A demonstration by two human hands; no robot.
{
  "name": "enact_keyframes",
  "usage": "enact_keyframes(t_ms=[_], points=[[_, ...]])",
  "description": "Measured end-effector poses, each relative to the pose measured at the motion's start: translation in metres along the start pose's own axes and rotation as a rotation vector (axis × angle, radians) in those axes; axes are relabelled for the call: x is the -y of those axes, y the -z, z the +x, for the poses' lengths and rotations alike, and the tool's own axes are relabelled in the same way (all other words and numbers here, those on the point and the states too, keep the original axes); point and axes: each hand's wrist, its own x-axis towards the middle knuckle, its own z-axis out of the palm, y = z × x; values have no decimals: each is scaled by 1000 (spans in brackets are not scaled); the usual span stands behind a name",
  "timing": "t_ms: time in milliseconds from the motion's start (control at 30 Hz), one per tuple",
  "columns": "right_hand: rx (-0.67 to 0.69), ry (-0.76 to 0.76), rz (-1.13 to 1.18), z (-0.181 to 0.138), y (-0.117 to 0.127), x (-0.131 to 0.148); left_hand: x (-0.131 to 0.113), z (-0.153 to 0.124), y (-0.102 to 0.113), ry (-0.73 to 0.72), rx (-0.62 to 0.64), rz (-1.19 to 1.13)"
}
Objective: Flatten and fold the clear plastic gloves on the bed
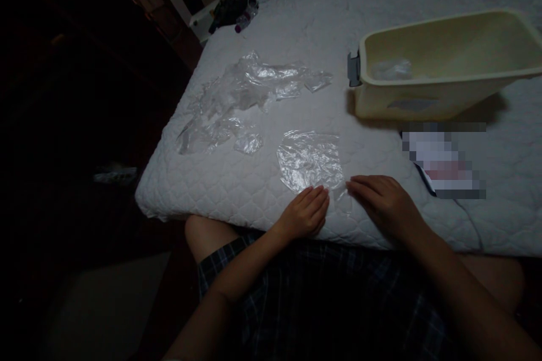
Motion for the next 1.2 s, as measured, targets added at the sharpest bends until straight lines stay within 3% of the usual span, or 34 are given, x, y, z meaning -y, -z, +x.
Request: enact_keyframes(t_ms=[467,600,833,1200], points=[[27,-88,235,25,2,0,0,1,2,-23,-50,66],[61,-119,196,33,-4,-1,-1,1,3,-21,-53,84],[2,-237,130,45,-19,3,0,1,3,-26,5,61],[28,-147,55,52,-21,5,0,1,5,-24,62,16]])
